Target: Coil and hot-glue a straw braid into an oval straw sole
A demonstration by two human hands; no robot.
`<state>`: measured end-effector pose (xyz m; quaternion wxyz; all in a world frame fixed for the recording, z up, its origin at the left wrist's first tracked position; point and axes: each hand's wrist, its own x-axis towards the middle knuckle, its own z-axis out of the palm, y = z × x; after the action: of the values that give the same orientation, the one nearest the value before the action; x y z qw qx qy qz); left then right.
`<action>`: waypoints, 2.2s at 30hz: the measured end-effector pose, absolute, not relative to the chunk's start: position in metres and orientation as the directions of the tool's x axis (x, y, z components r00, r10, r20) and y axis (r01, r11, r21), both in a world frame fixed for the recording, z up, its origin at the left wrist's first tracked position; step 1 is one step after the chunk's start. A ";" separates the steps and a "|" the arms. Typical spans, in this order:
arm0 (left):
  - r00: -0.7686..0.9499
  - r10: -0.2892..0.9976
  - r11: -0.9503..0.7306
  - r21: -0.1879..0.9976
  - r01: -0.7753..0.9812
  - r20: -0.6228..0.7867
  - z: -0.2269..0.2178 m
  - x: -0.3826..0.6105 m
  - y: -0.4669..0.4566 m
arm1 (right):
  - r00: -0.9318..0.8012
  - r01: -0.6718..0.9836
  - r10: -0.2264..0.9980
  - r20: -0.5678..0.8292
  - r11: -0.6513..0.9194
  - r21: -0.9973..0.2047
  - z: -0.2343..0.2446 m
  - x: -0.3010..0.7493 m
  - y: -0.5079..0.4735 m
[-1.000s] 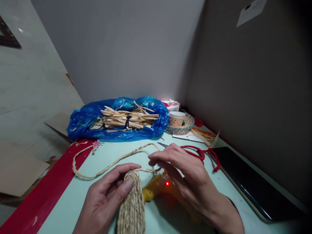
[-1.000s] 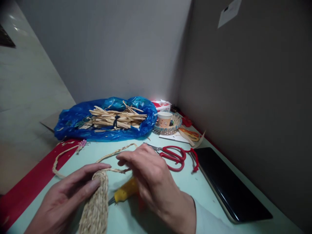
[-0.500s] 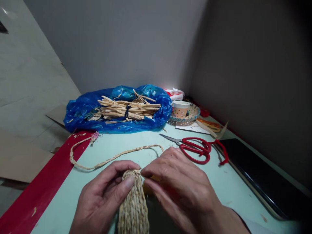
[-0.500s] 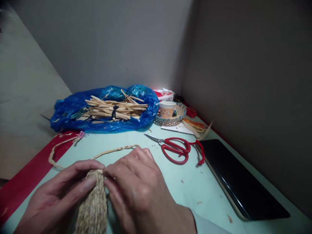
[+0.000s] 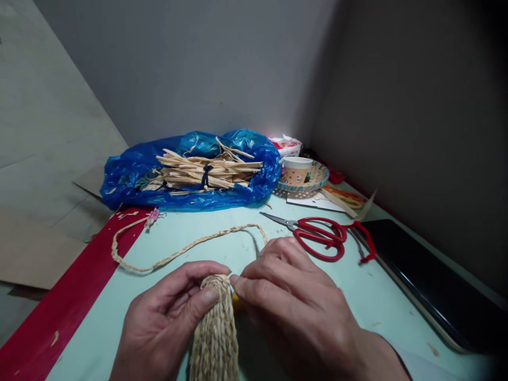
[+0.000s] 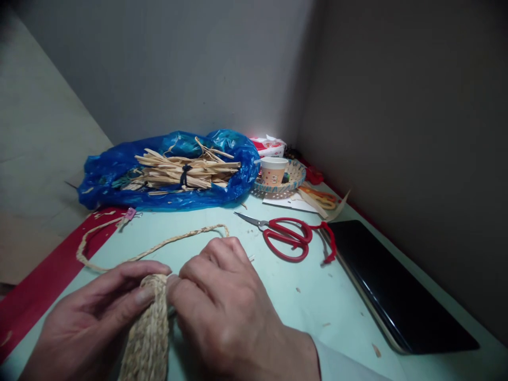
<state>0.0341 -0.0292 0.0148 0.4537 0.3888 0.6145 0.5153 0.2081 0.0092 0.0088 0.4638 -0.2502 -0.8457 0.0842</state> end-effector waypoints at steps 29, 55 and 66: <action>-0.380 0.925 -0.096 0.975 -0.200 0.014 0.020 0.007 0.000 | -0.471 0.389 0.752 0.461 0.646 -0.656 0.016 0.202 0.019; -0.022 0.995 0.099 0.995 -0.012 -0.099 0.013 0.000 -0.011 | -0.499 -0.035 0.859 0.117 0.115 -0.993 0.033 0.214 0.026; 0.036 0.990 0.130 0.988 0.083 -0.133 0.019 0.009 -0.018 | -0.530 -0.225 0.846 0.062 -0.069 -0.972 0.038 0.201 0.033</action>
<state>0.0092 -0.0179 0.0188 0.5218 0.4959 0.5410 0.4349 0.2012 0.0331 0.0375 0.3960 -0.2795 -0.5554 0.6757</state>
